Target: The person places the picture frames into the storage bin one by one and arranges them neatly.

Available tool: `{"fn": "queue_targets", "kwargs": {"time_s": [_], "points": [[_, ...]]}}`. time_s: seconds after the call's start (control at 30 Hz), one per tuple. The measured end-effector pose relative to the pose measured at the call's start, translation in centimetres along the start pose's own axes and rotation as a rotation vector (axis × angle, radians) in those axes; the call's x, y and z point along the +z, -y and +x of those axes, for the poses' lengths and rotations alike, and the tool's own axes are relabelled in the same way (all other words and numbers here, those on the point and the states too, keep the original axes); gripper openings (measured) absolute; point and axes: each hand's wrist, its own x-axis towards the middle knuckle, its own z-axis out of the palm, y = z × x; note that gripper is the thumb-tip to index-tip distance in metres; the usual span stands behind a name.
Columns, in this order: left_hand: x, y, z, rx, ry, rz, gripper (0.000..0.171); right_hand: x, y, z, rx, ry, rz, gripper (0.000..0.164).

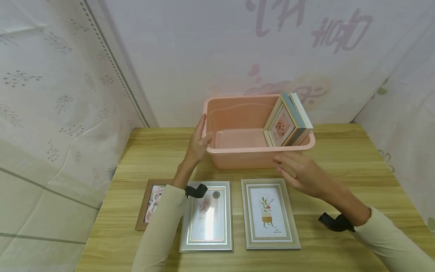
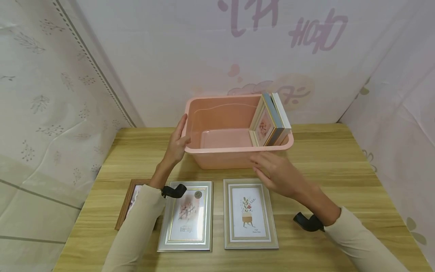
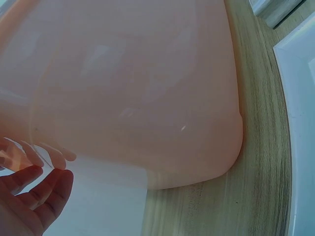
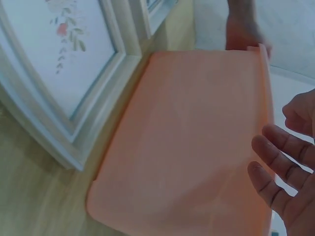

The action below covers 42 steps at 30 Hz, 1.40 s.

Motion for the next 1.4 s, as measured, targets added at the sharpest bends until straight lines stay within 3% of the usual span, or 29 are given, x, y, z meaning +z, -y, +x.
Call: {"fn": "queue_targets", "kwargs": {"time_s": [0.1, 0.3, 0.57, 0.73, 0.93, 1.1, 1.4], "points": [[-0.1, -0.9, -0.2, -0.010, 0.009, 0.005, 0.071, 0.4, -0.2, -0.5, 0.032, 0.041, 0.001, 0.030], [-0.2, -3.3, -1.1, -0.019, 0.022, 0.028, 0.070, 1.4, -0.4, -1.5, 0.171, 0.204, 0.003, 0.040], [0.0, -0.2, -0.1, -0.004, 0.000, 0.009, 0.072, 3.4, -1.5, -3.1, 0.282, 0.382, 0.051, 0.047], [0.2, 0.3, 0.0, 0.017, -0.018, 0.007, 0.073, 4.3, -2.3, -4.2, 0.378, 0.468, 0.122, 0.056], [0.2, 0.3, 0.0, 0.009, -0.026, 0.008, 0.074, 5.2, -3.6, -5.4, 0.451, 0.483, 0.195, 0.061], [0.1, 0.2, 0.0, 0.013, -0.023, 0.001, 0.073, 5.7, -3.8, -5.7, 0.462, 0.458, 0.257, 0.060], [0.1, 0.4, 0.0, 0.021, -0.014, -0.008, 0.072, 7.6, -4.1, -6.6, 0.426, 0.400, 0.223, 0.034]]}}
